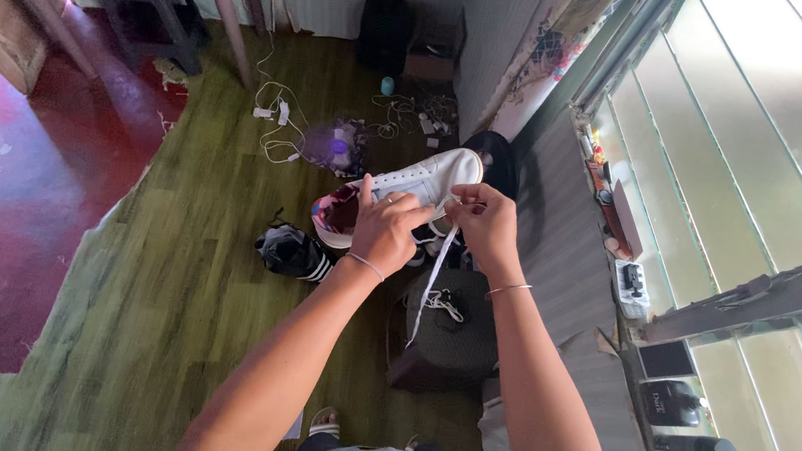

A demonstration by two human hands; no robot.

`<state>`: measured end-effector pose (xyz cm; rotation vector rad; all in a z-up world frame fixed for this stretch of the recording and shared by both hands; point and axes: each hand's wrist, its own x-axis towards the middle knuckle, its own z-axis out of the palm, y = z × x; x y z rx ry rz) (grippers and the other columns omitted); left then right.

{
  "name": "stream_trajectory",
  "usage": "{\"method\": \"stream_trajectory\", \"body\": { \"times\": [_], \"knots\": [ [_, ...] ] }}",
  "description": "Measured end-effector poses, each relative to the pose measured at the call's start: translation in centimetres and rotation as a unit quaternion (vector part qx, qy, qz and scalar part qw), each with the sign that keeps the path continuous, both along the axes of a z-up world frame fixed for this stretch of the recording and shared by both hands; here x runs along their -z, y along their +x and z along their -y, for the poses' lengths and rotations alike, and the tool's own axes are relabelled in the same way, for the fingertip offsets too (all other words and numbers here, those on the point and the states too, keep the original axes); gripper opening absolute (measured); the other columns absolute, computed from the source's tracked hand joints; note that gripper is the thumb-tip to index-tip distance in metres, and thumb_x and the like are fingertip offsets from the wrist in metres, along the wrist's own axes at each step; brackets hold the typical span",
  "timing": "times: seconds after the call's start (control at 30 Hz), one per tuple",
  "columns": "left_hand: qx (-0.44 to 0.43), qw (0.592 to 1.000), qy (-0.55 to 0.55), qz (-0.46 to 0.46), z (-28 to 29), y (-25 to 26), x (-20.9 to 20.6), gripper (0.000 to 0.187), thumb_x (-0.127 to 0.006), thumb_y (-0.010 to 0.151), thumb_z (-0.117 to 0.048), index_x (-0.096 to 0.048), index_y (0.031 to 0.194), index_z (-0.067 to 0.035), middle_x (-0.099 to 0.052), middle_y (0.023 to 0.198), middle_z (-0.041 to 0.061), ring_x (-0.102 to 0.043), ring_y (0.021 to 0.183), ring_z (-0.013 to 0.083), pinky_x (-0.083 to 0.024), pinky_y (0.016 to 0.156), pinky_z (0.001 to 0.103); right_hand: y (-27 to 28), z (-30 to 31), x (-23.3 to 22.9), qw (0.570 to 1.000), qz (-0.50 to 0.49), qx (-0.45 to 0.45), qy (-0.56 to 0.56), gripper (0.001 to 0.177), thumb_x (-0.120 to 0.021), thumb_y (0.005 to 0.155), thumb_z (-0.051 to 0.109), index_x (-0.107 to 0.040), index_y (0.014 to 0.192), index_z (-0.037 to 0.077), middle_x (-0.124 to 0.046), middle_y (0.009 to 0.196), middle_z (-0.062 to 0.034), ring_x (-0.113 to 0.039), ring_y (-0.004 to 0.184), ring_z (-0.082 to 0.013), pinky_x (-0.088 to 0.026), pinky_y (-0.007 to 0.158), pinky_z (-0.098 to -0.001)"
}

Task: The person removes several pairs of shoes from a backpack, places them on a chair, and then laces one white sneaker. The person handles the shoes and laces by hand without using tools.

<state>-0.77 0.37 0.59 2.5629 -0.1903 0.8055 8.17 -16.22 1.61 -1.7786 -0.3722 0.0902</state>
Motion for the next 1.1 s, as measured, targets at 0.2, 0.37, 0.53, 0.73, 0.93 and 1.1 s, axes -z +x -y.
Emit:
{"method": "stream_trajectory", "body": {
  "times": [0.2,0.37,0.53,0.73,0.93,1.1],
  "knots": [
    [0.006,1.0,0.026,0.003,-0.3,0.1,0.0,0.039,-0.063,0.077,0.004,-0.079,0.107,-0.015,-0.065,0.089,0.0,-0.065,0.106,0.0193,-0.013,0.121,0.071,-0.5,0.3,-1.1,0.997,-0.04,-0.056,0.04,0.026,-0.073,0.086,-0.001,-0.073,0.112,-0.004,-0.077,0.088,-0.005,-0.071,0.08,-0.0057,-0.058,0.073,-0.0215],
    [0.01,1.0,0.026,0.0,-0.1,0.1,0.1,0.039,-0.064,0.075,0.004,-0.079,0.106,-0.014,-0.065,0.09,0.0,-0.064,0.106,0.02,-0.012,0.12,0.072,-1.3,0.1,-2.0,0.997,-0.044,0.002,-0.064,0.03,-0.076,0.084,-0.002,-0.073,0.114,-0.002,-0.076,0.087,-0.0075,-0.065,0.071,-0.0108,-0.051,0.06,-0.0297],
    [0.0,0.999,-0.027,-0.021,0.4,0.0,0.5,0.044,-0.064,0.072,0.003,-0.078,0.11,-0.016,-0.067,0.094,0.002,-0.064,0.107,0.0229,-0.017,0.119,0.069,-1.5,-0.3,-1.0,0.998,0.033,0.045,-0.035,0.024,-0.077,0.084,0.001,-0.073,0.108,-0.003,-0.073,0.088,-0.0066,-0.072,0.074,-0.0099,-0.058,0.067,-0.0262],
    [-0.019,0.989,-0.144,-0.033,0.7,0.2,1.3,0.044,-0.065,0.076,0.002,-0.078,0.114,-0.016,-0.071,0.103,0.004,-0.067,0.101,0.029,-0.024,0.114,0.067,-0.9,0.0,0.3,0.994,0.086,0.063,-0.014,0.011,-0.072,0.09,0.002,-0.073,0.098,-0.005,-0.069,0.095,-0.0047,-0.072,0.075,-0.011,-0.059,0.068,-0.0266],
    [-0.03,0.984,-0.168,-0.052,0.5,1.0,2.0,0.044,-0.063,0.079,0.003,-0.078,0.115,-0.017,-0.071,0.097,0.003,-0.068,0.095,0.0276,-0.027,0.118,0.063,-1.1,0.3,-1.4,0.996,-0.041,0.036,0.064,0.011,-0.06,0.101,0.009,-0.067,0.103,0.0,-0.069,0.082,-0.0021,-0.068,0.071,-0.0093,-0.058,0.065,-0.0256],
    [-0.028,0.983,-0.174,-0.045,0.6,1.7,2.4,0.04,-0.066,0.081,0.001,-0.078,0.114,-0.016,-0.07,0.096,0.002,-0.068,0.095,0.0276,-0.029,0.115,0.062,-1.6,0.3,-2.5,0.997,0.018,0.075,-0.018,0.015,-0.063,0.1,0.007,-0.073,0.107,-0.002,-0.07,0.075,-0.0087,-0.067,0.066,-0.0114,-0.056,0.063,-0.0271]
  ]
}}
